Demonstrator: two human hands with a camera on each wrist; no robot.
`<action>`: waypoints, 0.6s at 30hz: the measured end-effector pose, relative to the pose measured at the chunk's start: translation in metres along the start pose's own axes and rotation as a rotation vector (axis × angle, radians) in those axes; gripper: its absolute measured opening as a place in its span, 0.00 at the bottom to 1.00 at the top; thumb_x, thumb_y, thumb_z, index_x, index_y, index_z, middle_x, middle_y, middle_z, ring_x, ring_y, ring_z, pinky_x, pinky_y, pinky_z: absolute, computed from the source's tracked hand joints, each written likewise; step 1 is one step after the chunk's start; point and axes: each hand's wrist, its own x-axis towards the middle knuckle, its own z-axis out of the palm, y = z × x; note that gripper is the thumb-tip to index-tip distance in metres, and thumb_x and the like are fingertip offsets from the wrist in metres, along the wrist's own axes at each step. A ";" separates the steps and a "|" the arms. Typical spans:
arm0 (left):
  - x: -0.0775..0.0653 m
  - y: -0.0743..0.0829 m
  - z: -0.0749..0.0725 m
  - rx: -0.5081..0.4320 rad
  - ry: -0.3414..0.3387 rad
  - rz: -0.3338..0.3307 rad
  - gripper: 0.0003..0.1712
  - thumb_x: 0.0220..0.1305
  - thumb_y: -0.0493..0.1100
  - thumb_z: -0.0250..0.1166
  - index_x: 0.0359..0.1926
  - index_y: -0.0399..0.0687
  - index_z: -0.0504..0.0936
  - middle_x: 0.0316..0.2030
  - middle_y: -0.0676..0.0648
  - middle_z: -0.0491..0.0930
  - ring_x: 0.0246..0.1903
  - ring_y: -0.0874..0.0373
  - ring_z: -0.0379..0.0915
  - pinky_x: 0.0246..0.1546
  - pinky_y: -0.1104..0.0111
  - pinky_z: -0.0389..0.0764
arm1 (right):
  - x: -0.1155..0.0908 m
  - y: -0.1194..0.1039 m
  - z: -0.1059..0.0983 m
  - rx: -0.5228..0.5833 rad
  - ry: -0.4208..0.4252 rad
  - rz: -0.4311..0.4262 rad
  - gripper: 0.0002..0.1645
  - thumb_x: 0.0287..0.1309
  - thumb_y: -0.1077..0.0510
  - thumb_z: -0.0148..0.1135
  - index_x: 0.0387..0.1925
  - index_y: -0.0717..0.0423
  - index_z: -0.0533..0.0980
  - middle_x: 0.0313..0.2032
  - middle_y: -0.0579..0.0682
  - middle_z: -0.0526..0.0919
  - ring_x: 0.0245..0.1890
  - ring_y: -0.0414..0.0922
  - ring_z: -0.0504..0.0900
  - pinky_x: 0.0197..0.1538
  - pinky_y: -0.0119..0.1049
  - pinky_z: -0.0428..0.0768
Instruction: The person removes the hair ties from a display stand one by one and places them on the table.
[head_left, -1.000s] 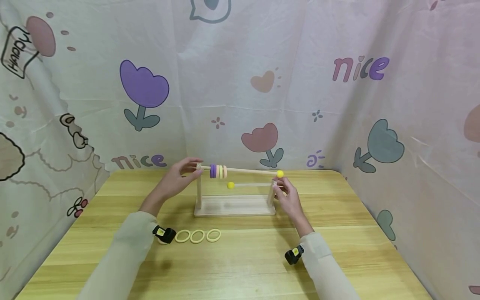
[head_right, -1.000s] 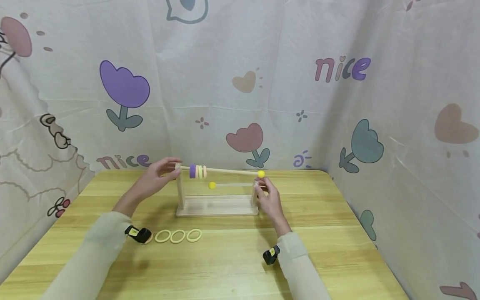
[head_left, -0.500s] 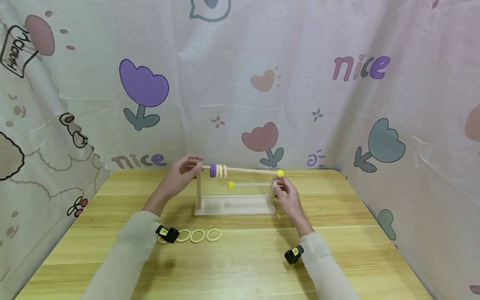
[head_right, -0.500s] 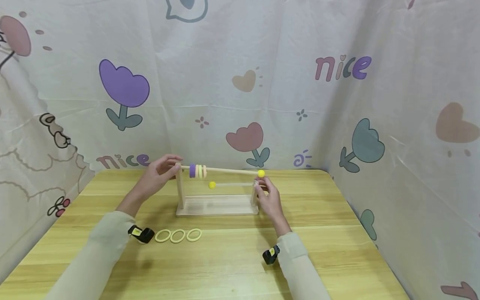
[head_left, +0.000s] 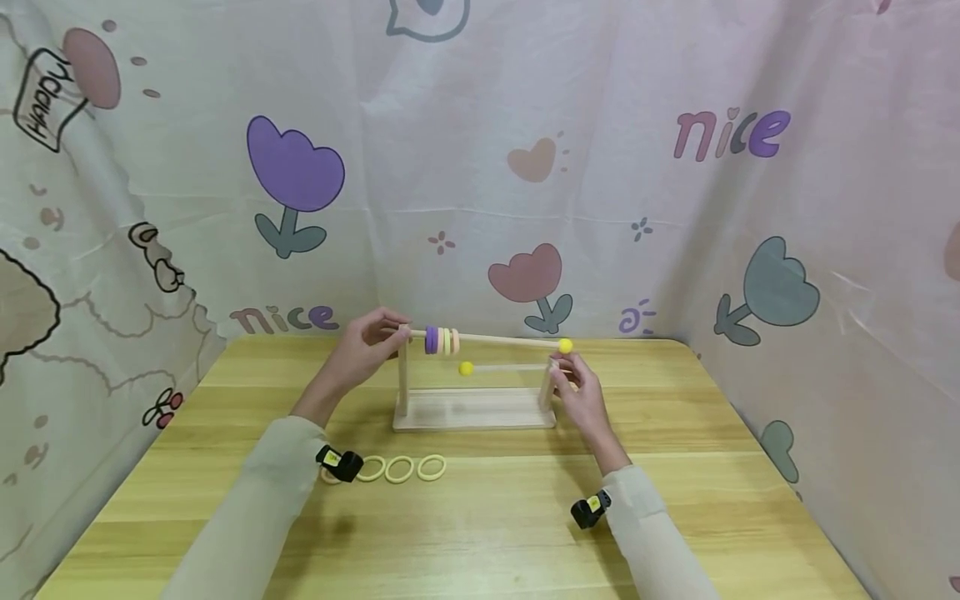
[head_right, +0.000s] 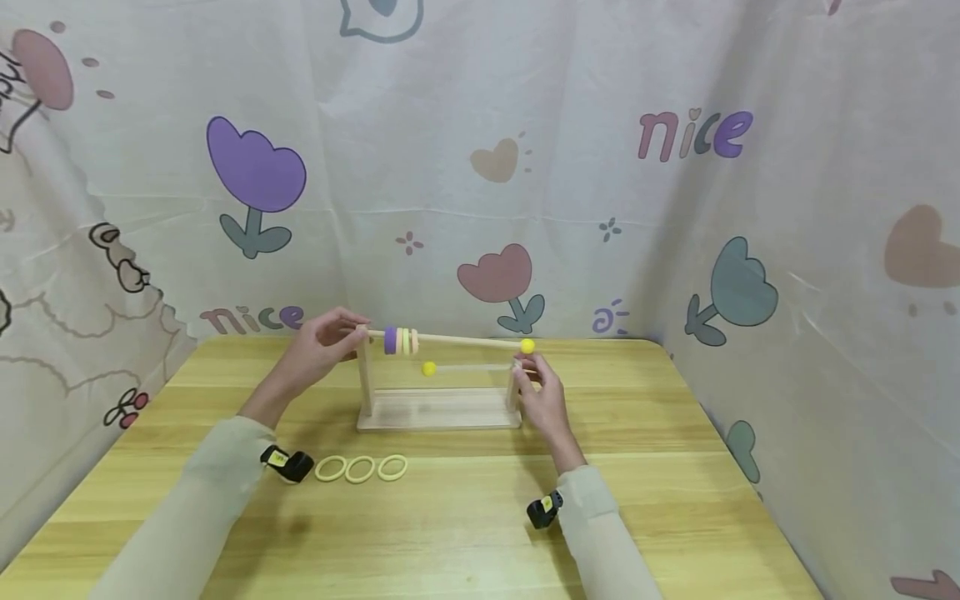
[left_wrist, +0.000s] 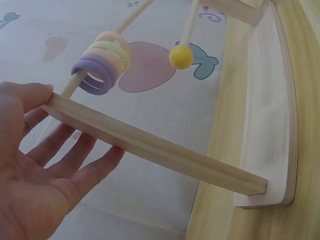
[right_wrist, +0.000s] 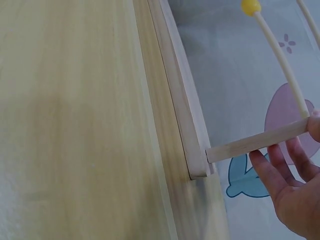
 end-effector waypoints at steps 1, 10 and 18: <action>0.000 0.000 0.000 -0.001 -0.002 0.000 0.23 0.76 0.51 0.61 0.60 0.38 0.77 0.55 0.36 0.79 0.59 0.38 0.79 0.59 0.47 0.83 | 0.000 -0.001 0.000 0.003 0.000 0.001 0.18 0.75 0.62 0.56 0.62 0.62 0.74 0.56 0.66 0.81 0.52 0.59 0.81 0.51 0.51 0.88; -0.001 0.003 0.001 0.034 0.033 -0.015 0.22 0.75 0.55 0.61 0.60 0.47 0.79 0.56 0.37 0.80 0.57 0.42 0.79 0.58 0.49 0.84 | 0.001 -0.003 0.002 0.003 -0.002 0.022 0.17 0.75 0.63 0.56 0.61 0.62 0.74 0.56 0.66 0.81 0.53 0.59 0.80 0.50 0.49 0.88; -0.003 0.002 0.007 0.058 0.072 -0.015 0.22 0.75 0.56 0.62 0.60 0.50 0.81 0.55 0.40 0.82 0.56 0.44 0.80 0.54 0.54 0.86 | 0.000 -0.002 0.001 -0.018 0.008 0.019 0.17 0.75 0.62 0.55 0.61 0.60 0.75 0.56 0.64 0.81 0.51 0.53 0.80 0.48 0.43 0.89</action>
